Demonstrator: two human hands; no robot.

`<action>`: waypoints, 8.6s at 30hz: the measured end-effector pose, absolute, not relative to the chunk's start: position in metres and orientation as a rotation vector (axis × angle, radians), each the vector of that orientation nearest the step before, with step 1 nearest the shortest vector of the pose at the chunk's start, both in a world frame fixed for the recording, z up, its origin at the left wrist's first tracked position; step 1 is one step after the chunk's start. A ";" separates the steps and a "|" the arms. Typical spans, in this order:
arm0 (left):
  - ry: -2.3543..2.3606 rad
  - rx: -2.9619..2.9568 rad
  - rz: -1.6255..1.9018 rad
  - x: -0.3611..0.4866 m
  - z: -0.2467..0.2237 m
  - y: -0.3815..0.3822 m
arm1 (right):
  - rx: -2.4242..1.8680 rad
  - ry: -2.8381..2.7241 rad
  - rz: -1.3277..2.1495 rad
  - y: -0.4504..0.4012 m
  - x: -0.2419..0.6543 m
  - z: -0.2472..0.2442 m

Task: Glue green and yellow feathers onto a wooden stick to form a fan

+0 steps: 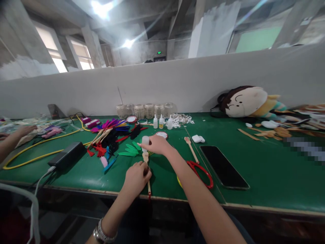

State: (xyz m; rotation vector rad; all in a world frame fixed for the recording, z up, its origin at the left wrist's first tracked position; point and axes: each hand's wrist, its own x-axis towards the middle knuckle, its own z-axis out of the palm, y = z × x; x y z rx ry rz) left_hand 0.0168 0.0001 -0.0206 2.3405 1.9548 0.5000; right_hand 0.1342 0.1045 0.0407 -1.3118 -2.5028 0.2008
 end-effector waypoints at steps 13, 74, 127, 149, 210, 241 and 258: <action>1.967 2.340 0.475 0.017 -0.020 0.000 | -1.310 -2.481 0.278 0.102 0.134 0.043; 1.971 2.362 0.493 0.017 -0.021 0.000 | -1.292 -2.499 0.055 0.106 0.137 0.042; 1.978 2.350 0.488 0.018 -0.019 -0.001 | -1.285 -2.505 0.061 0.106 0.136 0.043; 1.971 2.357 0.523 0.018 -0.022 0.001 | -1.139 -1.974 0.547 0.108 0.160 0.071; 1.908 2.262 0.506 0.019 -0.019 0.008 | -1.586 -1.371 0.375 0.222 0.250 -0.010; 1.866 2.259 0.460 0.015 -0.016 0.008 | -1.525 -2.462 0.208 0.185 0.186 0.038; 1.921 2.279 0.561 0.018 -0.021 0.009 | -1.570 -2.839 -0.233 0.201 0.171 0.012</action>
